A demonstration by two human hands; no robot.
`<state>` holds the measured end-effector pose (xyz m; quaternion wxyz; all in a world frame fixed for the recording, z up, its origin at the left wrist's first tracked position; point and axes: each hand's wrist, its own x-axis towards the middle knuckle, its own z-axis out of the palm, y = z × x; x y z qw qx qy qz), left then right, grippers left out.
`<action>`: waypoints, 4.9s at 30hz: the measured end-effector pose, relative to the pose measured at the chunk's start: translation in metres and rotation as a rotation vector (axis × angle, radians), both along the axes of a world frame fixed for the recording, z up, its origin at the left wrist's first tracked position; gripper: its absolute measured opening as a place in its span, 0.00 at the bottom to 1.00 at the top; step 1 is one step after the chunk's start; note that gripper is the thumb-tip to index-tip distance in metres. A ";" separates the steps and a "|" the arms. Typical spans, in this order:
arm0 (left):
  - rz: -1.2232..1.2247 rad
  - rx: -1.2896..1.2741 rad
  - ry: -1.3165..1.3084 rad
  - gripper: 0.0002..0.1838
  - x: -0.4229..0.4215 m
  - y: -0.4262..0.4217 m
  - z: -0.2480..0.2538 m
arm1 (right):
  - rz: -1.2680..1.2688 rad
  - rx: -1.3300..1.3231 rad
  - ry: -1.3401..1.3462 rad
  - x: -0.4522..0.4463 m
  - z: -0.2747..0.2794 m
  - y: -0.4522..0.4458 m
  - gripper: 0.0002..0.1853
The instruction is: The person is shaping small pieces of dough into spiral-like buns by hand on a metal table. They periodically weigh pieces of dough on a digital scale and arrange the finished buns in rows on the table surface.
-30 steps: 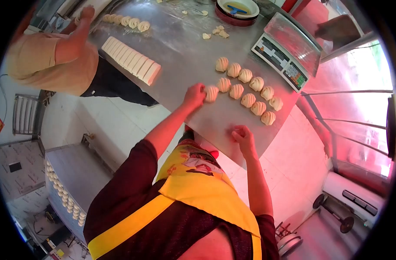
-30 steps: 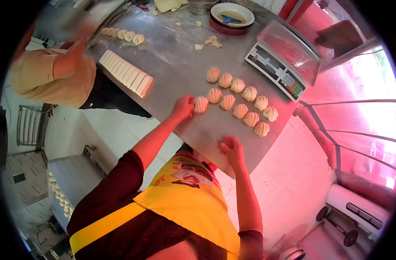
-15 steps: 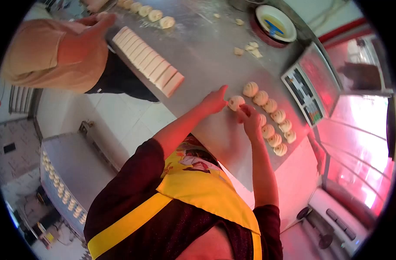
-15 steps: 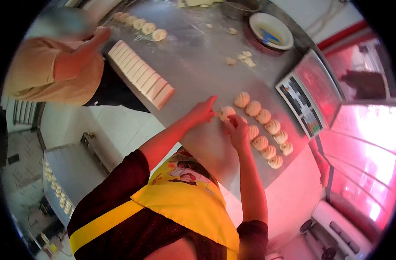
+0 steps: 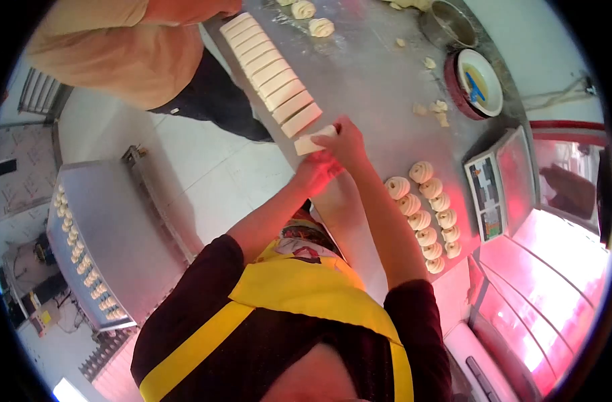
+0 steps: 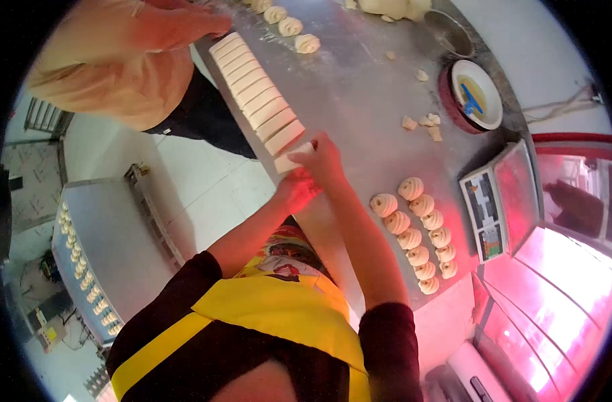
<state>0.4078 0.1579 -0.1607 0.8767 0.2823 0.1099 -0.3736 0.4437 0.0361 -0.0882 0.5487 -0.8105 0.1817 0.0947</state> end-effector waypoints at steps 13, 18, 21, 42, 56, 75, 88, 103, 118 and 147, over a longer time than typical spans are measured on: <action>-0.677 0.134 -0.305 0.11 -0.084 -0.047 0.060 | -0.583 0.323 -0.054 -0.246 0.017 -0.060 0.20; -0.761 0.446 -0.398 0.13 -0.126 -0.068 0.067 | -0.530 -0.119 -0.213 -0.296 0.015 -0.057 0.22; -0.792 0.289 -0.056 0.14 -0.138 -0.070 0.057 | -0.263 -0.384 -0.376 -0.326 0.028 -0.061 0.23; -0.900 0.846 -1.039 0.11 -0.199 -0.072 0.048 | -0.226 0.051 -0.028 -0.383 0.033 -0.072 0.19; -0.586 0.514 -1.005 0.12 -0.218 -0.067 0.022 | -0.812 0.747 0.196 -0.362 -0.042 -0.073 0.15; -0.898 0.684 -1.035 0.07 -0.204 -0.079 -0.022 | -0.294 -0.199 0.093 -0.387 -0.089 -0.074 0.14; -0.991 0.679 -0.898 0.09 -0.204 -0.078 0.001 | -0.529 0.086 0.187 -0.382 -0.082 -0.068 0.14; -0.795 0.945 -1.300 0.09 -0.214 -0.074 -0.012 | -0.498 -0.147 0.289 -0.378 -0.076 -0.066 0.13; -0.726 0.887 -1.322 0.09 -0.179 -0.065 -0.018 | -0.537 0.309 0.132 -0.364 -0.084 -0.069 0.15; -0.362 0.853 -0.777 0.28 -0.030 0.032 -0.008 | -0.017 0.011 -0.105 -0.005 -0.041 -0.033 0.28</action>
